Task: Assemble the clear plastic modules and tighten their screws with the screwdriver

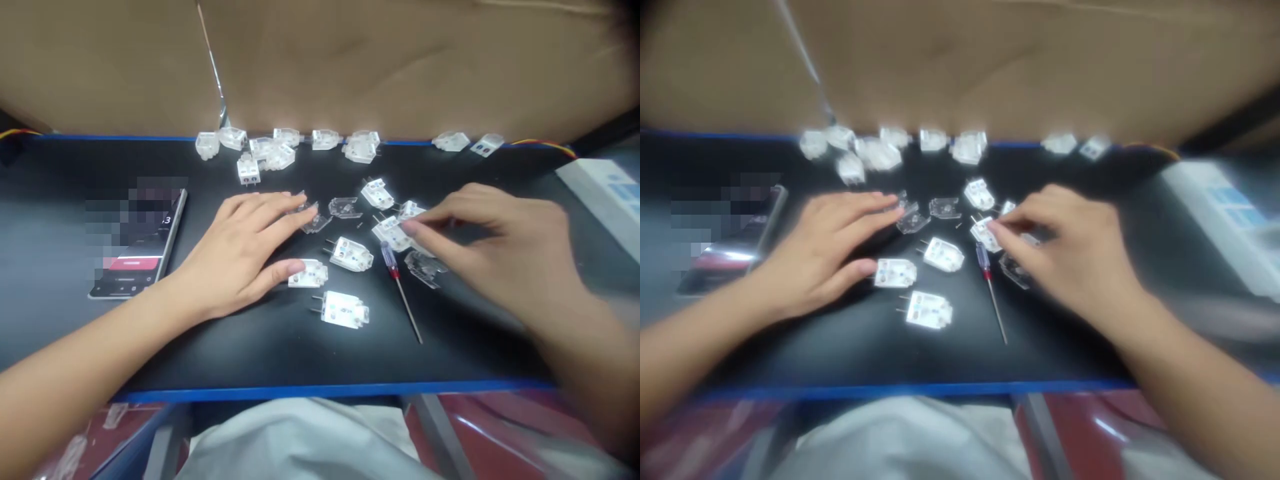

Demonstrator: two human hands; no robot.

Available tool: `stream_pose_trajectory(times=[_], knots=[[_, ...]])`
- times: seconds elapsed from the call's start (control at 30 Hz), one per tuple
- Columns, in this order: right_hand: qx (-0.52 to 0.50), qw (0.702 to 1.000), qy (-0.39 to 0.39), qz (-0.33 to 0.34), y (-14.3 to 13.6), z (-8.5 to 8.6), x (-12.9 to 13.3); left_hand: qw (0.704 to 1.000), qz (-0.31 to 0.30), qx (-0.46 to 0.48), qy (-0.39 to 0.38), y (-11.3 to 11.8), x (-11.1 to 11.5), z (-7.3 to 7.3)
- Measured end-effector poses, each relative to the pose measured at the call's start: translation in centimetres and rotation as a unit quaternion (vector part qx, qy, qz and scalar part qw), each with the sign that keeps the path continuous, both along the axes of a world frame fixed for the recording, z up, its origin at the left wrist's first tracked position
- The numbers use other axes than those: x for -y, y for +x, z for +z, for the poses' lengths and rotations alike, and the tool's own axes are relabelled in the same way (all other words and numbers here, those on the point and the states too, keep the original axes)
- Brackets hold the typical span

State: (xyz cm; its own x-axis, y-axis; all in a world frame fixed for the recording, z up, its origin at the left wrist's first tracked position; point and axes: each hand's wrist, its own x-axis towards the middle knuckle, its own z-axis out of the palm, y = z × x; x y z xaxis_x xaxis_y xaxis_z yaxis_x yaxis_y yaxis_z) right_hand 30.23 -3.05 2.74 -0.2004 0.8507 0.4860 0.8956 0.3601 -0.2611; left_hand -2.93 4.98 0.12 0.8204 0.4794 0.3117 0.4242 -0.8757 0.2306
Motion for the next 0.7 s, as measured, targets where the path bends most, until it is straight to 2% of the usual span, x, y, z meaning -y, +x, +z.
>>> stream_pose_trajectory(times=[0.07,0.17,0.4,0.57,0.63,0.7], knots=[[0.027,0.998,-0.051,0.014,0.6,-0.5,-0.2,0.999,0.006,-0.033,-0.028,0.0,-0.4,-0.5],[0.066,0.991,-0.110,0.031,1.0,-1.5,0.0,0.998,0.011,-0.055,-0.018,0.1,-0.3,-0.8],[0.067,0.993,-0.096,0.022,0.7,-2.5,0.3,0.999,0.030,-0.025,0.008,0.2,-0.1,-0.4],[0.047,0.994,-0.097,0.030,-0.3,-1.2,0.2,1.000,0.002,-0.010,0.016,0.4,0.2,-0.4],[0.048,0.995,-0.088,0.005,0.5,-0.2,0.4,1.000,-0.011,-0.026,0.013,0.5,0.3,-0.5],[0.051,0.995,-0.082,-0.038,2.5,0.5,0.9,0.999,-0.011,-0.032,0.016,0.6,0.2,-0.4]])
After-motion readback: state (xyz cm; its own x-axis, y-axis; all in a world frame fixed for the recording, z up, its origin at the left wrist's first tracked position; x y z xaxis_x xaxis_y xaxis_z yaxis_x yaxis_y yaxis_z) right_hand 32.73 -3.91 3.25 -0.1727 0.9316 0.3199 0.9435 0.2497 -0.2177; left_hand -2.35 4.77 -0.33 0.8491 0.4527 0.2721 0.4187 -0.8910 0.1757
